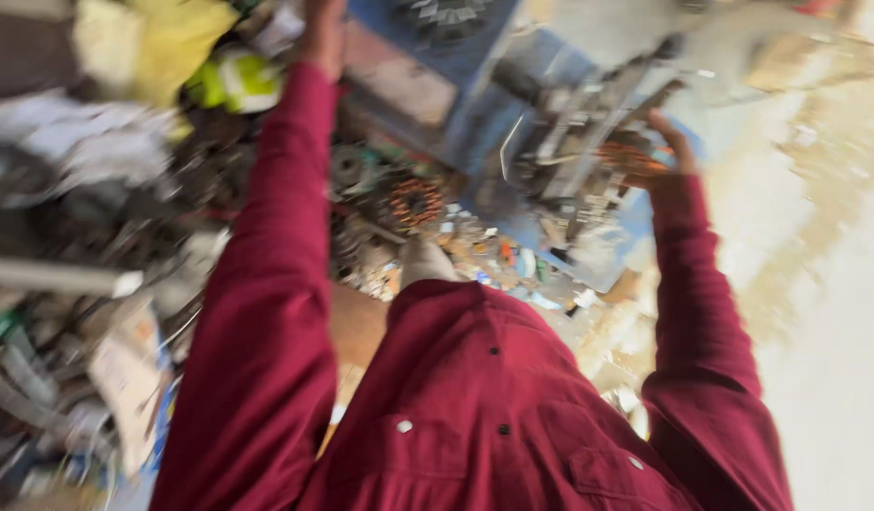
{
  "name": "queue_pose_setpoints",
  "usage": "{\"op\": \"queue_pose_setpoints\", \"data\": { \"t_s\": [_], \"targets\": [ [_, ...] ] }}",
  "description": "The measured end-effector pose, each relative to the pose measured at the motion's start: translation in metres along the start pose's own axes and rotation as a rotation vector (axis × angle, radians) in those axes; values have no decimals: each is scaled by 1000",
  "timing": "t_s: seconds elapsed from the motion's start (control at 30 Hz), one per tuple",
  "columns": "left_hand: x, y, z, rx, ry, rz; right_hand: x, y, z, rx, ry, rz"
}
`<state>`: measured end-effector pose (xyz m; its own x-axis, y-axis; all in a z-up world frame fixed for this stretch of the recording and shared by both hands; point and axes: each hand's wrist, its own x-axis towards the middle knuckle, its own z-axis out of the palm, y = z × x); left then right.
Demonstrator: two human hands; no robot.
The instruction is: The person winds a fan stator using a winding machine, manually rotating the stator and guiding the copper wire into the slots. They periodically stop to adjust the wire and reposition the stator before continuing the process.
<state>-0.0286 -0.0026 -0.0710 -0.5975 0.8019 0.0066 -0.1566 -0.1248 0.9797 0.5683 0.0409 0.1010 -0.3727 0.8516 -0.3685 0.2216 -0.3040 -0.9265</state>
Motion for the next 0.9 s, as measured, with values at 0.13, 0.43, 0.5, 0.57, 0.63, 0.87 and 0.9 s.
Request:
{"op": "queue_pose_setpoints", "data": {
  "t_s": [0.13, 0.43, 0.5, 0.57, 0.63, 0.87, 0.9],
  "targets": [
    [11, -11, 9, -89, 1, -15, 2, 20, -19, 195, -70, -128],
    [-11, 40, 25, -164, -108, -71, 57, 31, -31, 455, 262, 564],
    [-13, 46, 33, -171, -62, -65, 51, 45, -36, 467, 388, 515],
    [-11, 55, 44, -138, -24, -30, 54, 66, -36, 468, 566, 435],
    [-18, 63, 47, -95, -18, 1, 39, 104, -26, 465, 730, 415],
    [-50, 116, 84, 328, 281, 411, 30, 177, 20, 546, 625, 540],
    [-59, 132, 96, 467, 391, 546, 32, 174, 17, 536, 623, 534]
  ]
}}
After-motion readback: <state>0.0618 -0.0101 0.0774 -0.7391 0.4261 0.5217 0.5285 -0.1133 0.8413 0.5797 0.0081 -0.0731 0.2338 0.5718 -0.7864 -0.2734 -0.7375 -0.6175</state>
